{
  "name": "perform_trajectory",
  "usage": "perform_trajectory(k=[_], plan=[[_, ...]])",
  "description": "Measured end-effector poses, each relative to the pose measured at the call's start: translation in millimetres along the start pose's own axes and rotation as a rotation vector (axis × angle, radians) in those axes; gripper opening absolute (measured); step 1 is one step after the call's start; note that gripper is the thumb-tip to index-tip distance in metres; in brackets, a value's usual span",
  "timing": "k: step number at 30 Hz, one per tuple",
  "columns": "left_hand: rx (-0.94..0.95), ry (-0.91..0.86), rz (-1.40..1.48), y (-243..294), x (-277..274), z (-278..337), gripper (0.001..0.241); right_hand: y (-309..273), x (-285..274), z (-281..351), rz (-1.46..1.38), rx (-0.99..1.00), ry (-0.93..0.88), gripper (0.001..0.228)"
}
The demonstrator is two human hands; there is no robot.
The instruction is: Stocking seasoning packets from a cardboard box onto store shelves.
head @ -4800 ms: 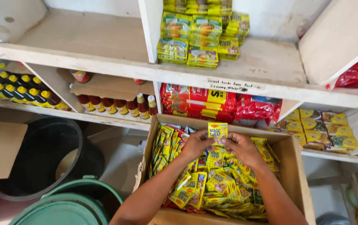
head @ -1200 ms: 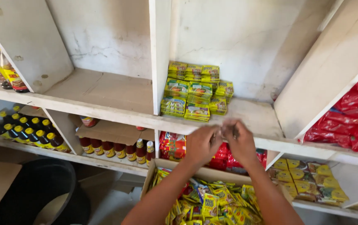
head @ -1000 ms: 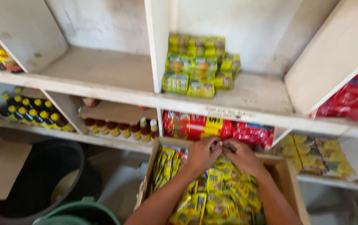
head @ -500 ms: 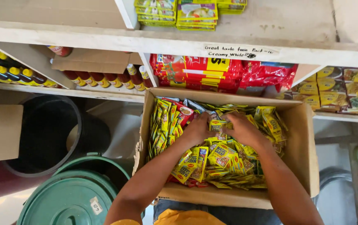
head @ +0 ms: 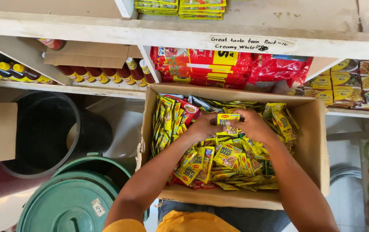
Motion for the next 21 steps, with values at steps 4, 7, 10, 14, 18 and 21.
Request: perform_trajectory(k=[4, 7, 10, 14, 18, 21], plan=[[-0.149, -0.013, 0.02, -27.0, 1.3, -2.8, 0.029, -4.2, 2.6, -2.6, -0.079, -0.024, 0.034, 0.032], [-0.183, 0.082, 0.157, -25.6, 1.1, -5.3, 0.028, -0.6, 0.9, -2.5, -0.143, 0.135, 0.079, 0.028], [-0.383, 0.081, 0.416, 11.0, 2.3, 4.3, 0.024, 14.3, -0.5, -6.7, -0.136, 0.093, -0.051, 0.03], [-0.533, -0.022, 0.761, -33.5, 2.1, -6.7, 0.027, -0.3, -1.8, 2.0, -0.16, 0.358, 0.036, 0.033], [-0.493, 0.017, 0.584, 10.8, 9.2, 7.1, 0.028, -9.7, -9.5, 6.2, -0.282, 0.326, 0.061, 0.032], [-0.45, 0.072, 0.494, 9.2, 9.0, 7.2, 0.028, -4.1, -12.4, 8.9, -0.269, 0.333, 0.066, 0.033]])
Point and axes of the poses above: each hand's wrist, its own z-axis away from the middle knuckle, its own x-axis out of the palm, y = z × x, the point moved 2 cm from there along -z, towards the middle knuckle
